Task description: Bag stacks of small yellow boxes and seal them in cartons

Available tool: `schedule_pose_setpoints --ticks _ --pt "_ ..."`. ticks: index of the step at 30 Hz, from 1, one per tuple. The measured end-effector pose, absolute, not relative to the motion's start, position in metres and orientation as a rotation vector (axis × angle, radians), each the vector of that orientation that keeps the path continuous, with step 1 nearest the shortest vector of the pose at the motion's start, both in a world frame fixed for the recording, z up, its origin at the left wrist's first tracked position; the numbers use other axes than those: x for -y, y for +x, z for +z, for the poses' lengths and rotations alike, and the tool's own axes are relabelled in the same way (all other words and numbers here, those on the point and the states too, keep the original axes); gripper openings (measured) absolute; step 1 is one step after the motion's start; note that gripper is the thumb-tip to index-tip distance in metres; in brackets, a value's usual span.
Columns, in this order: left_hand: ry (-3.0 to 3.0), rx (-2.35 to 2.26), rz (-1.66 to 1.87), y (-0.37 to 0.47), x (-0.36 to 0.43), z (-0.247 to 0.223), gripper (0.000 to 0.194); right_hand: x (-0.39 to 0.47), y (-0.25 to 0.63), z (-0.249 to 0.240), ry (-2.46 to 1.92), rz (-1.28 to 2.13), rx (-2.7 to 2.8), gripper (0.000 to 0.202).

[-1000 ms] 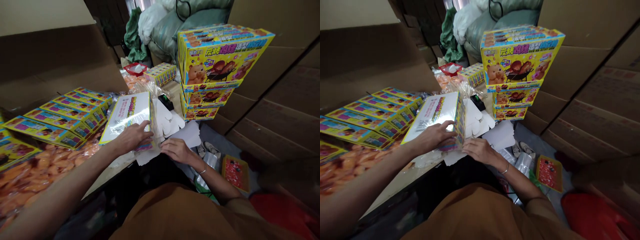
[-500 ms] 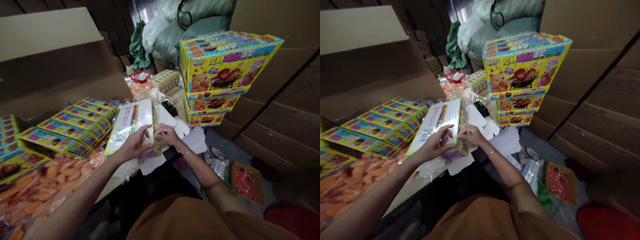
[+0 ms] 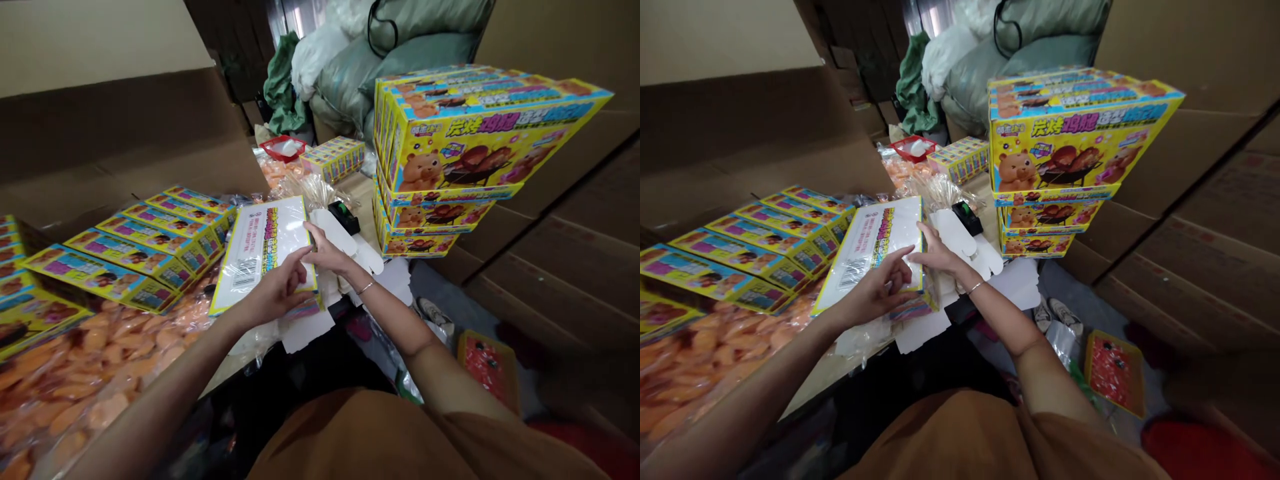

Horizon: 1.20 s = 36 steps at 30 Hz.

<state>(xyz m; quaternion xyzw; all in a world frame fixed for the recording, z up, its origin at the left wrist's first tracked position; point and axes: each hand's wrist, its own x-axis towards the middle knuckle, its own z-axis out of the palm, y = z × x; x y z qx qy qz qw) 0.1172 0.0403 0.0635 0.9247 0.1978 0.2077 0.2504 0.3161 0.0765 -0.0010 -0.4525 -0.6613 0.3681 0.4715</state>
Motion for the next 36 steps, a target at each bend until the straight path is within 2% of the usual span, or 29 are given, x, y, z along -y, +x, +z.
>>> schedule_pose_setpoints --ticks 3,6,8,10,12,14,18,19,22,23,24,28,30,33,36 --pt "2.769 -0.714 0.884 0.103 -0.003 0.051 0.078 -0.076 0.315 0.004 -1.139 0.887 1.631 0.093" --pt "2.932 -1.218 1.287 0.086 0.054 0.014 0.086 -0.075 0.322 0.018 -1.312 0.761 1.728 0.089" --pt "2.859 -1.585 1.284 0.075 0.081 -0.02 0.086 -0.072 0.322 0.032 -1.415 0.568 1.803 0.081" --pt "2.78 -1.829 1.247 0.064 0.09 -0.051 0.071 -0.064 0.314 0.049 -1.371 0.33 1.914 0.064" --pt "2.751 -1.909 1.276 0.05 0.085 -0.071 0.045 -0.054 0.294 0.066 -1.147 0.214 2.136 0.045" --pt "2.75 -1.811 1.354 0.035 0.075 -0.078 0.024 -0.044 0.267 0.08 -0.848 0.281 2.432 0.035" --pt "2.553 -1.396 1.606 0.012 0.062 -0.073 0.009 -0.043 0.226 0.092 -0.589 0.358 2.786 0.026" --pt "2.409 -1.325 1.684 0.008 0.06 -0.072 0.007 -0.044 0.223 0.093 -0.566 0.344 2.839 0.034" --pt "1.921 -1.229 1.835 -0.002 0.053 -0.065 0.004 -0.046 0.225 0.092 -0.503 0.341 2.967 0.089" --pt "1.839 -1.221 1.84 -0.006 0.05 -0.062 0.003 -0.045 0.226 0.09 -0.526 0.323 2.979 0.097" --pt "1.821 -1.213 1.845 -0.009 0.046 -0.059 0.003 -0.043 0.226 0.088 -0.572 0.287 2.97 0.096" --pt "1.977 -1.192 1.755 -0.018 0.03 -0.039 0.014 -0.036 0.224 0.077 -0.721 0.176 2.781 0.04" --pt "1.953 -1.113 1.667 -0.018 0.024 -0.032 0.016 -0.036 0.225 0.075 -0.685 0.251 2.694 0.028" --pt "1.874 -0.999 1.565 -0.014 0.022 -0.028 0.019 -0.037 0.227 0.078 -0.622 0.369 2.673 0.032" --pt "1.915 -0.949 1.519 -0.009 0.026 -0.03 0.019 -0.037 0.219 0.084 -0.554 0.309 2.796 0.05"
